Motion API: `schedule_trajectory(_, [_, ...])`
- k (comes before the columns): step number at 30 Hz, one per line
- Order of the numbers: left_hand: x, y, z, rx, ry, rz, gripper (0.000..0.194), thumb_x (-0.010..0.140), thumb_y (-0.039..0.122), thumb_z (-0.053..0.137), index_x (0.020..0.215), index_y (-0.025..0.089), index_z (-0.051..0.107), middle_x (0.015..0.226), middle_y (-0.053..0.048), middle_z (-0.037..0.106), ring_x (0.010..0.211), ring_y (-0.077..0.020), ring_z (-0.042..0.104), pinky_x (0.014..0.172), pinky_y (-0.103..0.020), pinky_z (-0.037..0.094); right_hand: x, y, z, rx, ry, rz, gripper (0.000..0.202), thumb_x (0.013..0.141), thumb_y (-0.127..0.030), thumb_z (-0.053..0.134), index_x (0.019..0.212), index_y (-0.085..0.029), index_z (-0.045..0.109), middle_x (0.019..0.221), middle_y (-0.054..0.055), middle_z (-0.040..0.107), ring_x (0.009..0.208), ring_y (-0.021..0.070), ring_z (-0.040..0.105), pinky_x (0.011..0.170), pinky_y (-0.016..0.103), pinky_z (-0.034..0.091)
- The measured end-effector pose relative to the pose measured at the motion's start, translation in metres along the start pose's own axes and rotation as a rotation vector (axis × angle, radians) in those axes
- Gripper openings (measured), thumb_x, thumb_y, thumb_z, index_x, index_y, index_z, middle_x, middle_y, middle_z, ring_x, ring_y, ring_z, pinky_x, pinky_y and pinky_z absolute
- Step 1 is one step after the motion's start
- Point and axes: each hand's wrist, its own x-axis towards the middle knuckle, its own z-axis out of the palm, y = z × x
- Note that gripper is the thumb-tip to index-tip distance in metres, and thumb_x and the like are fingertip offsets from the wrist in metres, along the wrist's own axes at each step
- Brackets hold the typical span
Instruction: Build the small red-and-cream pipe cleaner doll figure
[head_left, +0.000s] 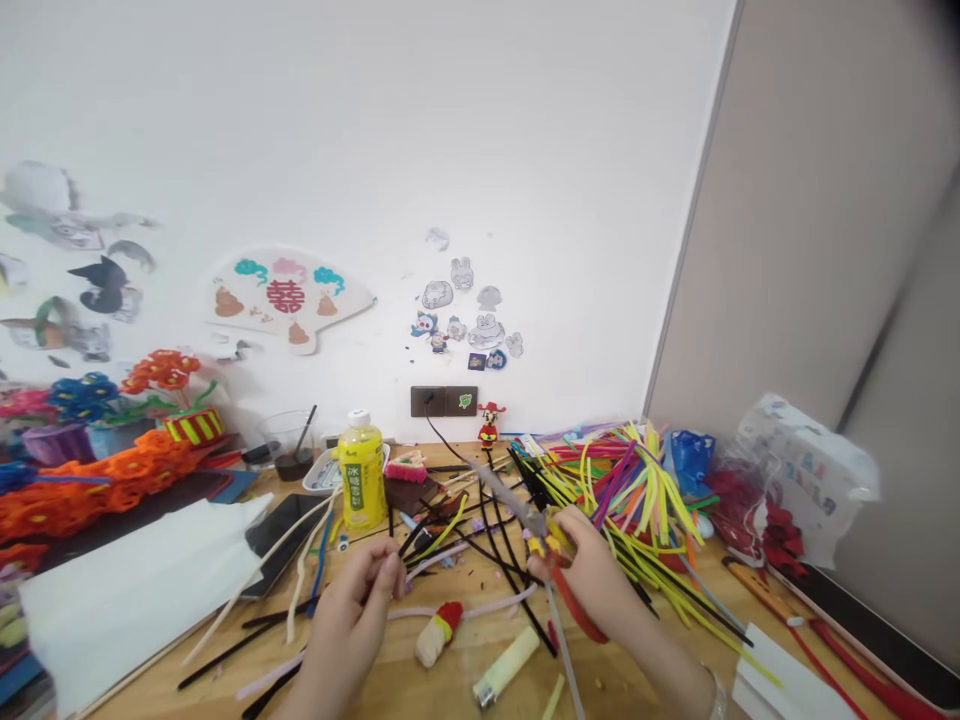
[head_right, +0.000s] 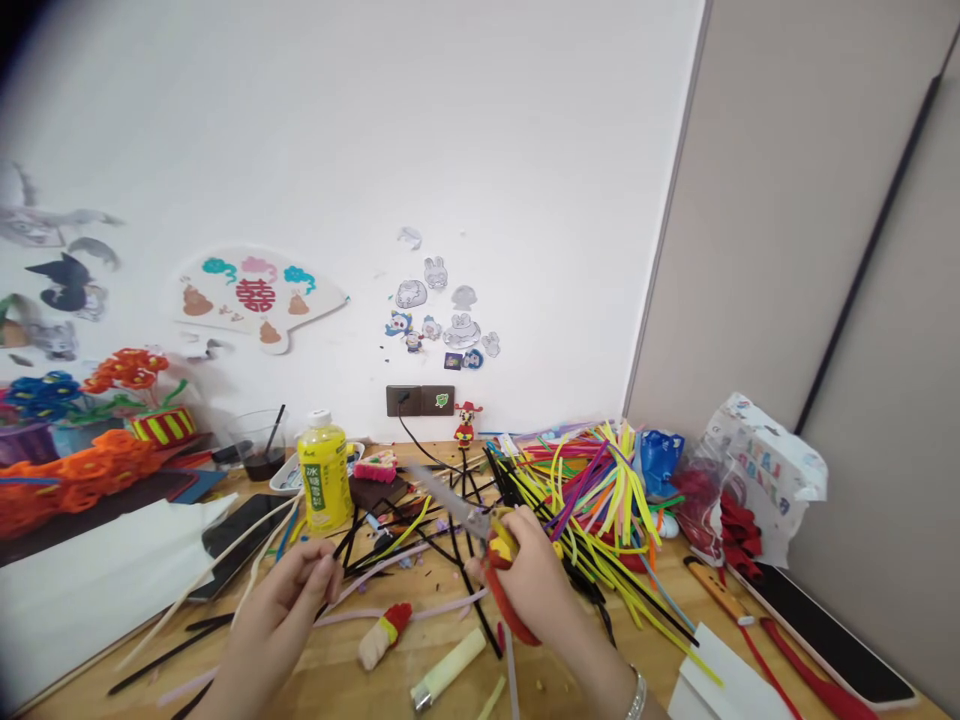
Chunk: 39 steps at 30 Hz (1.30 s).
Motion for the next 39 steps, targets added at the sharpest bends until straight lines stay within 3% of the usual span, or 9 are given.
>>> schedule_trajectory(5, [-0.001, 0.001, 0.002, -0.054, -0.020, -0.048, 0.028, 0.081, 0.046, 0.042, 0.076, 0.020, 0.050, 0.051, 0.004, 0.050, 0.048, -0.0131, 0.050, 0.047, -0.023, 0.041, -0.011, -0.017, 0.002, -0.098, -0.148, -0.080, 0.022, 0.064, -0.022, 0.058, 0.084, -0.020, 0.049, 0.089, 0.002, 0.048, 0.082, 0.0176, 0.049, 0.072, 0.027, 0.041])
schedule_trajectory(13, [-0.003, -0.002, 0.003, -0.031, -0.052, -0.043, 0.023, 0.081, 0.041, 0.042, 0.078, 0.019, 0.052, 0.052, 0.005, 0.048, 0.048, -0.0128, 0.050, 0.048, -0.023, 0.041, -0.014, -0.021, 0.006, -0.188, -0.198, 0.013, 0.028, 0.063, -0.026, 0.062, 0.088, -0.019, 0.050, 0.095, 0.004, 0.049, 0.087, 0.0206, 0.049, 0.074, 0.029, 0.040])
schedule_trajectory(21, [-0.006, -0.011, 0.006, -0.010, -0.144, -0.049, 0.024, 0.084, 0.040, 0.039, 0.077, 0.020, 0.050, 0.055, 0.003, 0.048, 0.050, -0.0130, 0.049, 0.050, -0.023, 0.042, -0.017, -0.019, 0.011, -0.132, -0.181, -0.029, 0.026, 0.063, -0.025, 0.063, 0.085, -0.019, 0.053, 0.092, 0.004, 0.050, 0.083, 0.0195, 0.049, 0.075, 0.030, 0.041])
schedule_trajectory(39, [-0.009, -0.007, 0.008, 0.098, -0.221, -0.047, 0.022, 0.085, 0.037, 0.036, 0.077, 0.021, 0.049, 0.059, 0.002, 0.053, 0.056, -0.0150, 0.055, 0.056, -0.025, 0.044, -0.018, -0.021, 0.013, -0.129, -0.205, -0.032, 0.019, 0.062, -0.021, 0.059, 0.079, -0.019, 0.050, 0.089, 0.003, 0.050, 0.081, 0.0188, 0.048, 0.072, 0.029, 0.039])
